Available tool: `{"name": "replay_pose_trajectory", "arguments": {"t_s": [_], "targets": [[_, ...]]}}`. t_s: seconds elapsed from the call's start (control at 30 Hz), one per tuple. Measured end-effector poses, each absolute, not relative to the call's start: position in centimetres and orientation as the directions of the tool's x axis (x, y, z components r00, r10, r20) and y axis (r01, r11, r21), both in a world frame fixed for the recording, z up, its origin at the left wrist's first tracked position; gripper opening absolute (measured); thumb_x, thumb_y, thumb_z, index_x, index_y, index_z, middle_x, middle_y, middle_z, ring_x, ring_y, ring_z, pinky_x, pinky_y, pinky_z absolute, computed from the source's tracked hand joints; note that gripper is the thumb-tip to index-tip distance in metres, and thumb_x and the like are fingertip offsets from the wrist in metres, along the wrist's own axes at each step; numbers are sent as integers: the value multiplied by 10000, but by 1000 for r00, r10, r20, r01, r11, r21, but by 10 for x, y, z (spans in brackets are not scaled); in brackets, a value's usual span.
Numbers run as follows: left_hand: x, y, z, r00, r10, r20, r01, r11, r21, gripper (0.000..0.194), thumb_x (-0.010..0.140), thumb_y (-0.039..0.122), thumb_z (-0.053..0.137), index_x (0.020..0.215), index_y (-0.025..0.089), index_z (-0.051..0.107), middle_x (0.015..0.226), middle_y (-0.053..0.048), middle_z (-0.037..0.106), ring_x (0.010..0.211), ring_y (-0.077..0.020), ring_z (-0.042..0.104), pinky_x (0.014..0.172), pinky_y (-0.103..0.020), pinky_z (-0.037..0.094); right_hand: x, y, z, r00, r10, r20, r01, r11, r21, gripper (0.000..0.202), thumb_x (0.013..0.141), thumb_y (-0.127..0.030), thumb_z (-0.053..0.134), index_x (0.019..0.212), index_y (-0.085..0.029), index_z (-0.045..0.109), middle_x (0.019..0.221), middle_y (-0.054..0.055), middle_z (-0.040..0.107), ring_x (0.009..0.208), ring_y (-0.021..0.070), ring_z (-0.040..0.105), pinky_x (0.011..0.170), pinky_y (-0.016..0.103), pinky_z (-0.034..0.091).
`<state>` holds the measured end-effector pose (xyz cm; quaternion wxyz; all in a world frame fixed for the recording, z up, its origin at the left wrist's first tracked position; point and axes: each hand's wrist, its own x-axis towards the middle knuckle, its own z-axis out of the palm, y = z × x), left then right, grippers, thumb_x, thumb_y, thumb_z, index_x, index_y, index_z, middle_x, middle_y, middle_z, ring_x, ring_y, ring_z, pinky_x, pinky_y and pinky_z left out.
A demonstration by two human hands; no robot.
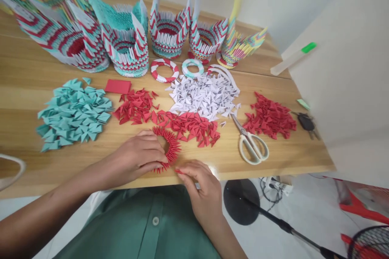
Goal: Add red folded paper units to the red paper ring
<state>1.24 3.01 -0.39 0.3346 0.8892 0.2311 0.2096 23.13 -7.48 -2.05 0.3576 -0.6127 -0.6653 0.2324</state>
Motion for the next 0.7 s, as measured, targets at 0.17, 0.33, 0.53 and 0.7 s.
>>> {"name": "replay_pose_trajectory", "arguments": {"t_s": [0.17,0.33,0.53,0.7], "targets": [[12,31,-6,801,550,234,275,-686,674,201,983,216,534,914,178,719,836,-24,696,807,-176,550,799,-331,364,229,-70,-25,-144,947,287,676,306,-671,120,880,-143,678,916,-255,652,841,-26,746,835,169,686,787,335,503],[15,30,-7,804,544,241,289,-711,641,259,1001,224,492,875,177,713,811,-25,689,790,-169,550,790,-327,375,229,-70,-26,-182,930,318,719,347,-603,135,887,-123,660,948,-243,647,874,-18,756,864,175,683,811,346,481],[16,28,-11,825,488,285,283,-793,540,297,1003,161,421,883,161,692,811,-41,697,824,-177,577,847,-345,405,230,-71,-26,-201,903,380,755,390,-528,209,905,-99,617,1042,-246,674,942,1,773,886,174,699,877,360,476],[13,26,-7,830,488,269,299,-797,525,291,1006,140,403,942,158,687,839,-47,690,858,-180,580,873,-360,402,230,-71,-25,-185,912,367,741,375,-557,149,907,-132,612,923,-260,686,918,5,753,877,182,678,800,355,486]]}}
